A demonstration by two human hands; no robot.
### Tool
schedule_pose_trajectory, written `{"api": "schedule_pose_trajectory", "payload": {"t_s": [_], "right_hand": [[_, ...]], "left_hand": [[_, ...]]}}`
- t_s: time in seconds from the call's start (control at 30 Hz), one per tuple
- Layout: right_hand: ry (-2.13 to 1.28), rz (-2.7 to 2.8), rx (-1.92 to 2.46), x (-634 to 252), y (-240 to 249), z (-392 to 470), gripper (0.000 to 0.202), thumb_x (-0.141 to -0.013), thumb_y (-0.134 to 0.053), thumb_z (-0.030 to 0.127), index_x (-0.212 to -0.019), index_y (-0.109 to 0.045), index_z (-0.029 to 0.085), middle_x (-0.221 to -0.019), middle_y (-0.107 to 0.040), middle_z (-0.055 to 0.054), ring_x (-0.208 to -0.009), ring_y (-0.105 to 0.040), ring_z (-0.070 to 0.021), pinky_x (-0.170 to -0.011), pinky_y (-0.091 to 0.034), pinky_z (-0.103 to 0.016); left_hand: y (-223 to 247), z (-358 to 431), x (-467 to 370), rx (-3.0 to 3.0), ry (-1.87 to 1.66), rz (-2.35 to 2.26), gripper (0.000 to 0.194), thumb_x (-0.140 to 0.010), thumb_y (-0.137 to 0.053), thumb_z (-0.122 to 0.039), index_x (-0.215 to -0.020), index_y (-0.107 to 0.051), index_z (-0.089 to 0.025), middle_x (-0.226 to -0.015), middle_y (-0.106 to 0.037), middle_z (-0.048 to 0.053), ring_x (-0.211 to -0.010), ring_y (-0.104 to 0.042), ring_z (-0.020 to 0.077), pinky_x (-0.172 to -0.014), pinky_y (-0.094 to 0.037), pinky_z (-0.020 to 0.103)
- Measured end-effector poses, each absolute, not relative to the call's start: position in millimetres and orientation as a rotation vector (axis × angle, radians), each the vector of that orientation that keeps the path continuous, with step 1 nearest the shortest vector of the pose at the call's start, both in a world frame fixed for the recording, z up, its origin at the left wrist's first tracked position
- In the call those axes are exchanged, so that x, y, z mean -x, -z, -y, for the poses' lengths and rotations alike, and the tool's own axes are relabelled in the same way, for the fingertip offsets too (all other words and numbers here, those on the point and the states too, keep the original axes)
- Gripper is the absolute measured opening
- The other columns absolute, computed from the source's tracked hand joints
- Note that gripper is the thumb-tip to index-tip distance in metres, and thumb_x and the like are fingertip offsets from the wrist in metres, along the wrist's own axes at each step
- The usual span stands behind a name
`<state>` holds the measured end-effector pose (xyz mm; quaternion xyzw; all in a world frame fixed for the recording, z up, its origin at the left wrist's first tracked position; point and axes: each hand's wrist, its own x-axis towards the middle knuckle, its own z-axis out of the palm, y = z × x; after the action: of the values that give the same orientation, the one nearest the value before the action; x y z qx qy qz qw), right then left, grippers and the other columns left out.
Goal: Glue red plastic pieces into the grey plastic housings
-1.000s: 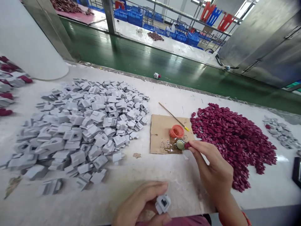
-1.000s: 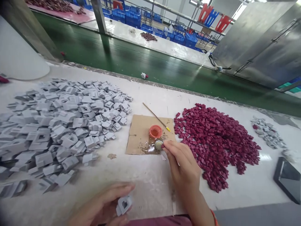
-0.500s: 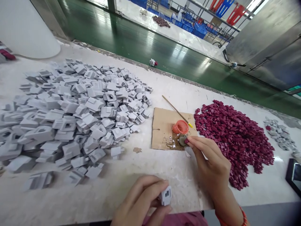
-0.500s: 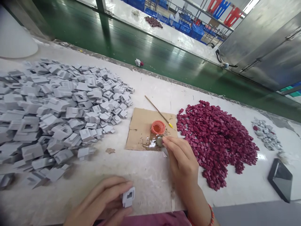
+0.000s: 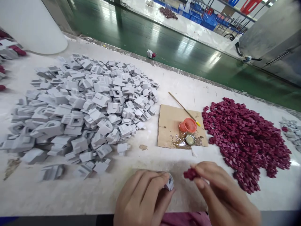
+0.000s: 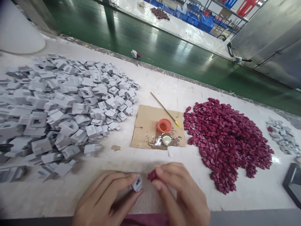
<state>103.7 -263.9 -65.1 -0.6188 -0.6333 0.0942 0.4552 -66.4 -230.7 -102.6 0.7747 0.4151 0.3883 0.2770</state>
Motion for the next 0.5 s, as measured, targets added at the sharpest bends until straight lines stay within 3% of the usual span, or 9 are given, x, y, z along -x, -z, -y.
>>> {"api": "schedule_pose_trajectory", "payload": {"t_s": [0.2, 0.5], "right_hand": [[-0.447, 1.521, 1.511, -86.4, 79.2, 274.5, 0.021, -0.086, -0.061, 0.008, -0.103, -0.067, 0.019, -0.093, -0.068, -0.005, -0.085, -0.066, -0.0153, -0.07, -0.059, -0.023], [-0.433, 1.669, 1.461, -85.6, 78.3, 266.6, 0.026, -0.082, -0.063, 0.002, -0.103, -0.066, 0.018, -0.094, -0.07, -0.006, -0.087, -0.068, -0.0163, -0.073, -0.06, -0.024]], "left_hand": [[103.5, 228.6, 69.0, -2.148, -1.045, -1.083, 0.02, -0.08, -0.07, -0.012, -0.097, -0.062, -0.018, -0.081, -0.071, 0.002, -0.074, -0.063, 0.0171, -0.07, -0.051, 0.029], [102.7, 228.5, 70.7, -2.168, -1.027, -1.096, 0.016, -0.082, -0.066, -0.011, -0.096, -0.06, -0.018, -0.082, -0.07, 0.002, -0.075, -0.062, 0.0164, -0.071, -0.05, 0.028]]}}
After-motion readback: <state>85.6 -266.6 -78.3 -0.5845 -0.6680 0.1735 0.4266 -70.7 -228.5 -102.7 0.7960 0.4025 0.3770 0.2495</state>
